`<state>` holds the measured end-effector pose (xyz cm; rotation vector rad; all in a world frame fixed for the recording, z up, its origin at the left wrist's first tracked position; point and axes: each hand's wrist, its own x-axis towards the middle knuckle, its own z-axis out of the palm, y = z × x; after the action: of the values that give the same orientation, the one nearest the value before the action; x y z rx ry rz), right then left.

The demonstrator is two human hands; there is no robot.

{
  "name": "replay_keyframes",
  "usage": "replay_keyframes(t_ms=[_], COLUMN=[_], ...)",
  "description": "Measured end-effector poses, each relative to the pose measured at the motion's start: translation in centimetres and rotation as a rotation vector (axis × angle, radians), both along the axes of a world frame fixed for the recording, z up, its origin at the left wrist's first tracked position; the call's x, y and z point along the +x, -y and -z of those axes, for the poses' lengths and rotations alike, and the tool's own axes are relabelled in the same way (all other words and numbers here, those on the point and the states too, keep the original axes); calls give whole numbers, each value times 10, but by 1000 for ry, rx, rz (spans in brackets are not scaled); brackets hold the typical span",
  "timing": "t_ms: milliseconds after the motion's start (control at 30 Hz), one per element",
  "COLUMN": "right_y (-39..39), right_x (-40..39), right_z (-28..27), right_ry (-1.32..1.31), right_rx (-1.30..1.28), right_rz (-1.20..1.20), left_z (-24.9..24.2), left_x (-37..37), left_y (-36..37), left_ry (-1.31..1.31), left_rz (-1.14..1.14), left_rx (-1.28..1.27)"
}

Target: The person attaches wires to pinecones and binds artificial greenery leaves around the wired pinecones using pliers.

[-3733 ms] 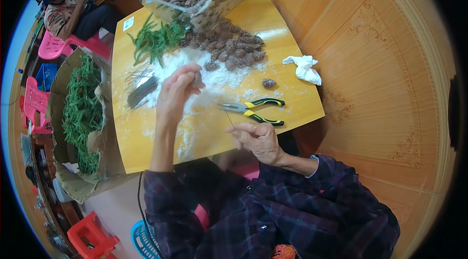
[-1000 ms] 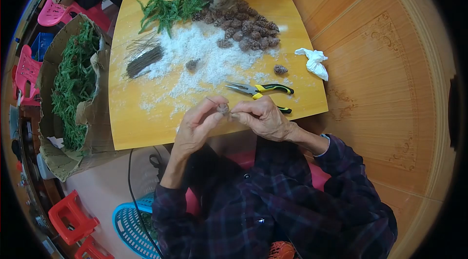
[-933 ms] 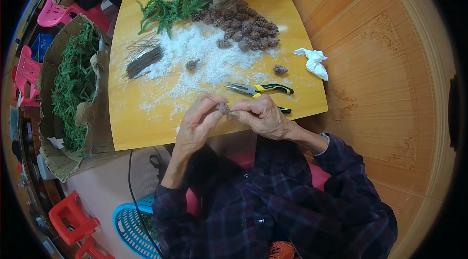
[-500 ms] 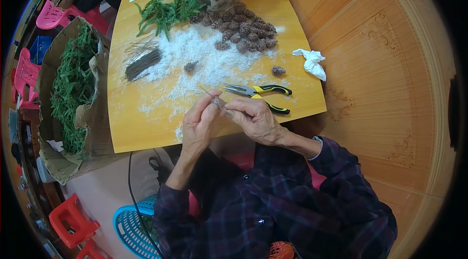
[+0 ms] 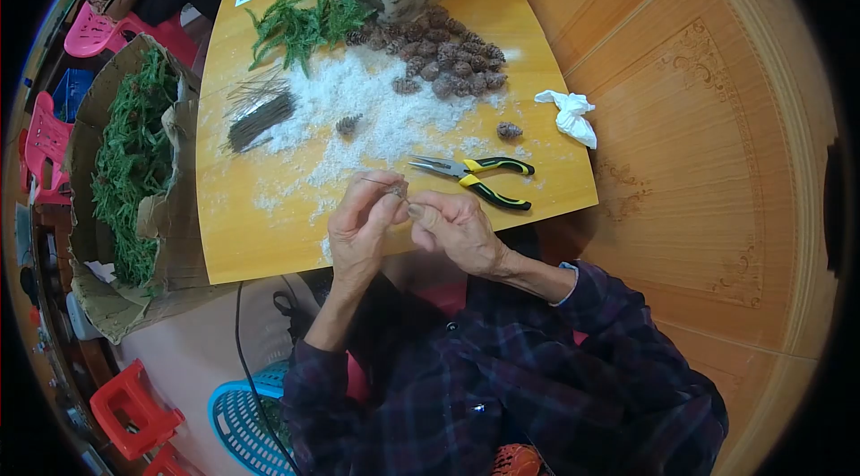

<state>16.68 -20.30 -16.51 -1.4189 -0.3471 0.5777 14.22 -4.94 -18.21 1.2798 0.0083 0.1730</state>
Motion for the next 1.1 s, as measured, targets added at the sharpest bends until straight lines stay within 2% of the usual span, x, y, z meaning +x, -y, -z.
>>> replay_keyframes(t_ms=[100,300,400,500,533,633,733,900,1000,1100], right_y=[3,10,20,20,23,15,9,1,2,3], right_x=[3,10,14,23,26,34,40,44,46,51], right_z=[-4,-17,-30,-24,-28,-27,-30,-20,-21,-21], right_ry=[8,20,19,378,368,631,574,425,350,317], right_rx=[-42,-86,-147,-241,-258,-246,-187,-97,-121,-96], right_rz=[-71,-197,-239,-14,-50,-72,-171,-124,-150,-206], left_z=[7,0,7,3,2,2,2,2,5,4], left_x=[4,2,5,8,7,6,4,3,3,4], left_y=[-4,-10,-13,-16,-17,-16,-16,-18,-21,-27], left_ry=[90,-32,-174,-193,-202,-227,-231,-203,-210,-244], left_rz=[-1,128,154,237,256,296,289,274,305,441], left_rx=[128,170,-125,-260,-275,-274,-208,-177,-100,69])
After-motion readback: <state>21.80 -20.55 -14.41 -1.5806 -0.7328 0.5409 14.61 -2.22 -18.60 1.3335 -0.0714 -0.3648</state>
